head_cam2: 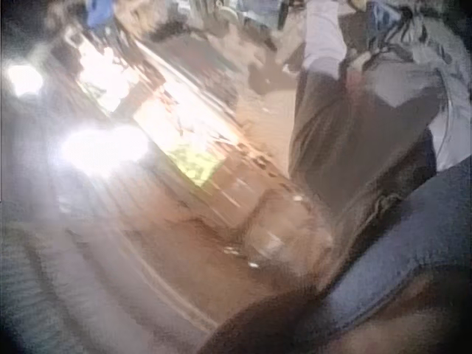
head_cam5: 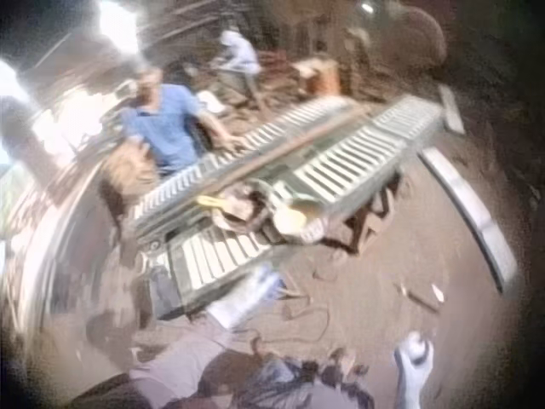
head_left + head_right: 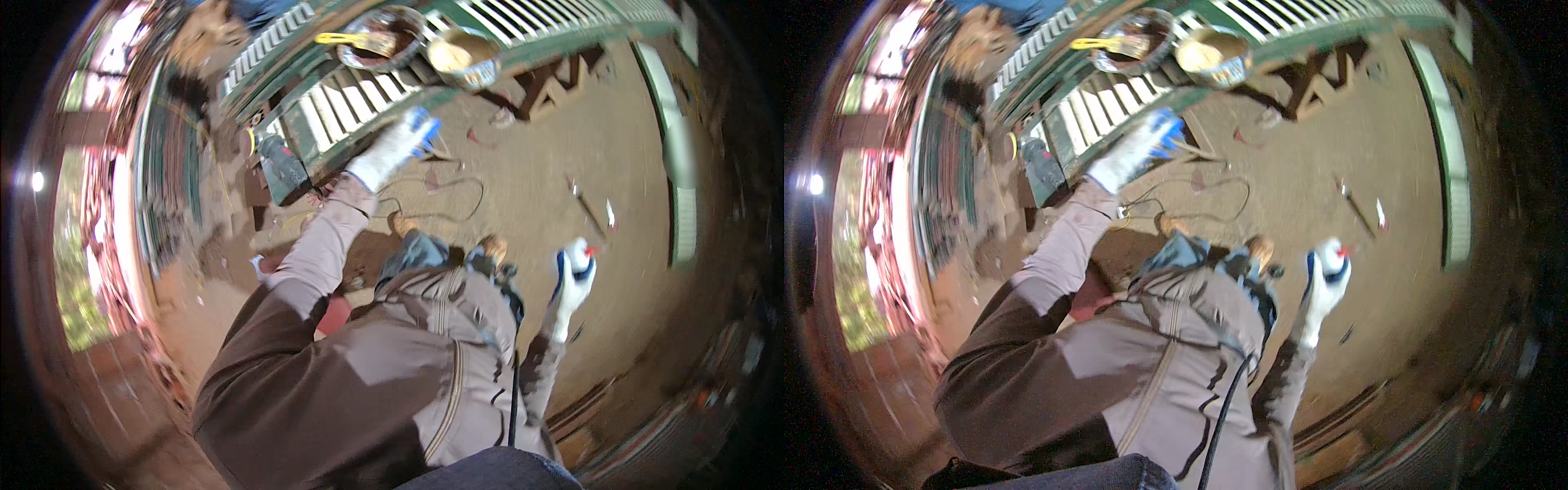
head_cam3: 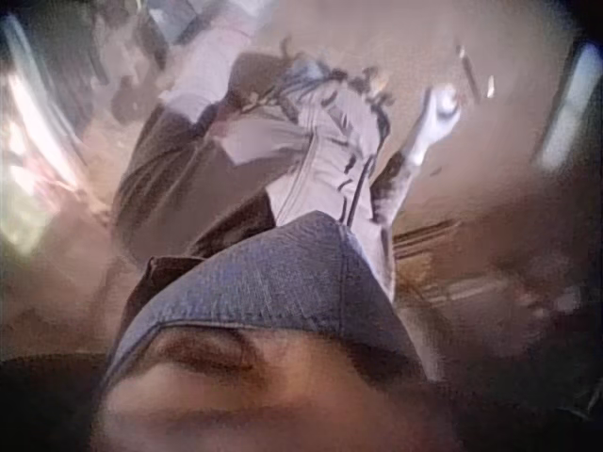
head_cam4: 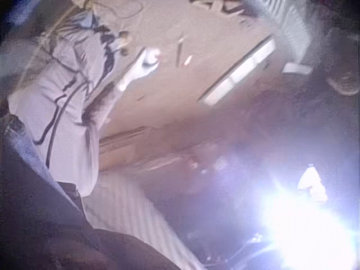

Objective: The person applies a brown paste to a wooden slatted panel using a brush, then uses a squeeze bottle to apply glue to the edges of the panel. The person works in a cluttered workshop with other workers visible in the background.

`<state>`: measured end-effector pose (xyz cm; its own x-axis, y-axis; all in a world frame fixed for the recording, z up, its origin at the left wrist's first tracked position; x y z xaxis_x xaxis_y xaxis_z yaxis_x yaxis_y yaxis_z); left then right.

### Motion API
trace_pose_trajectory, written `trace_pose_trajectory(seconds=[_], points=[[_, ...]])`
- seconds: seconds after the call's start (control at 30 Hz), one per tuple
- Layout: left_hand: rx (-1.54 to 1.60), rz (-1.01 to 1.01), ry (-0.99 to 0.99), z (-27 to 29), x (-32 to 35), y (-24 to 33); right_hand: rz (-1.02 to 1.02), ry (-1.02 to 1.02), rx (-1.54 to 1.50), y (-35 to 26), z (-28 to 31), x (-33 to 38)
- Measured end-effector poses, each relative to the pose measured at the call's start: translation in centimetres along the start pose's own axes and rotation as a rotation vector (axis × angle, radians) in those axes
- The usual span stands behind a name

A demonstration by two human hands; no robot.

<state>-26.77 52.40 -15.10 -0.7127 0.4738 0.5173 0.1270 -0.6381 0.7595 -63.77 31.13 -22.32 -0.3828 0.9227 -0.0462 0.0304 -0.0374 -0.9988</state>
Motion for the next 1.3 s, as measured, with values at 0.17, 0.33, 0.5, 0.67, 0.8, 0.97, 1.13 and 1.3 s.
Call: trace_pose_trajectory(seconds=[0.17, 0.33, 0.5, 0.67, 0.8, 0.97, 1.13, 1.3], points=[[0.037, -0.014, -0.190, -10.8, -1.0, 4.8, 0.068, -0.031, 0.180, 1.4, 5.9, -2.8], [-0.197, -0.430, -0.182, -22.6, -5.9, 16.6, 0.118, 0.045, 0.197, 6.8, 17.5, -7.1], [-0.127, -0.459, -0.078, -17.7, -4.0, 19.4, 0.182, -0.154, 0.087, -0.5, 10.3, -5.9], [-0.048, -0.525, -0.024, -11.2, -0.9, 18.1, 0.163, -0.237, 0.115, -0.6, 6.0, -6.9], [0.044, -0.508, 0.016, -5.6, 3.3, 12.7, 0.157, -0.297, 0.126, -1.9, 3.0, -7.6], [0.145, -0.327, -0.028, -3.1, 6.8, 0.4, 0.165, -0.348, 0.048, -4.6, 1.0, -8.7], [0.004, 0.034, -0.097, 2.0, 6.3, -10.5, 0.168, -0.231, -0.058, -5.5, -3.3, -6.7], [-0.052, -0.141, 0.348, 11.2, -0.5, -9.2, 0.088, 0.081, -0.015, -0.7, 3.5, -2.4]])
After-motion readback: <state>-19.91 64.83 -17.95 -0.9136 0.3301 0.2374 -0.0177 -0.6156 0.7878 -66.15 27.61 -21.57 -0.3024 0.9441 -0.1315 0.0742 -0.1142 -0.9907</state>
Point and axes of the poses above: each hand's wrist, its own x-axis away from the middle knuckle, its own z-axis out of the back of the hand, y = z × x, the point moved 1 cm from there along -x, towards the middle knuckle, and after that the axes turned 13 degrees about z, right-handed, at the moved point
